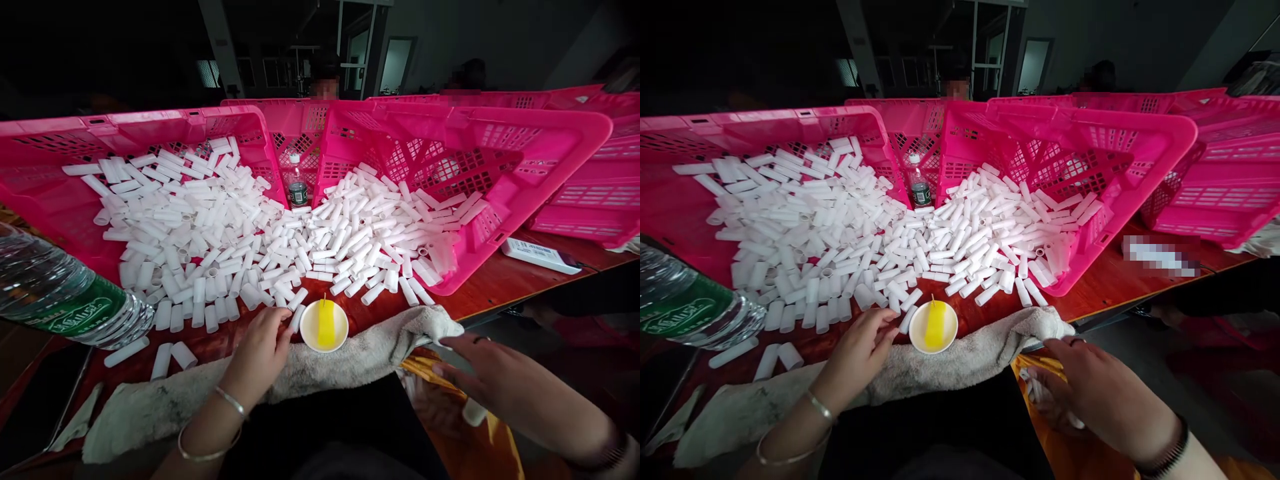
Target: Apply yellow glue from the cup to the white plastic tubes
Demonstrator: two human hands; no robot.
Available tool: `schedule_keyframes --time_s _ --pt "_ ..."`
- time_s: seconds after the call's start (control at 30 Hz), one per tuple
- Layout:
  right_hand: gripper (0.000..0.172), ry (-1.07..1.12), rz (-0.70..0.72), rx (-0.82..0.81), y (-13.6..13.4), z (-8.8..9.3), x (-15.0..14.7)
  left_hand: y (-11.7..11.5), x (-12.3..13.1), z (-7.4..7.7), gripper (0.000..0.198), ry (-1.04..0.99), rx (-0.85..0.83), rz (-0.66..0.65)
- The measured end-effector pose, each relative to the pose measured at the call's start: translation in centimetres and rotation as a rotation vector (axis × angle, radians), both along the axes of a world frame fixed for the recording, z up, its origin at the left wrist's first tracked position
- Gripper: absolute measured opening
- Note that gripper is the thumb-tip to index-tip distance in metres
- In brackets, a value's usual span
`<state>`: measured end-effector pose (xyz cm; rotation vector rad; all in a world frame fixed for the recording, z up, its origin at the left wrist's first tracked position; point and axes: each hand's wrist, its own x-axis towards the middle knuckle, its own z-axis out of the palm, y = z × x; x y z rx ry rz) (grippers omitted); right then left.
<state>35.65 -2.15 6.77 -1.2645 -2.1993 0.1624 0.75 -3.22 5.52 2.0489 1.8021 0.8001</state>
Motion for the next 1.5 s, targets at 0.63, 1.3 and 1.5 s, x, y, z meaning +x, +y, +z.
schedule_keyframes --time_s 0.63,1.3,1.5 --pt "0.015 0.373 0.388 -0.302 6.2 -3.9 -11.1 1.4 -2.3 -1.4 0.024 0.397 -0.208 0.027" --pt "0.019 0.203 0.502 -0.152 6.5 -6.2 -12.1 1.9 0.7 -4.6 0.065 -0.06 -0.054 -0.204" --pt "0.024 0.438 0.379 -0.332 5.4 -6.4 -12.2 1.8 0.7 -4.5 0.071 -0.127 -0.063 -0.19"
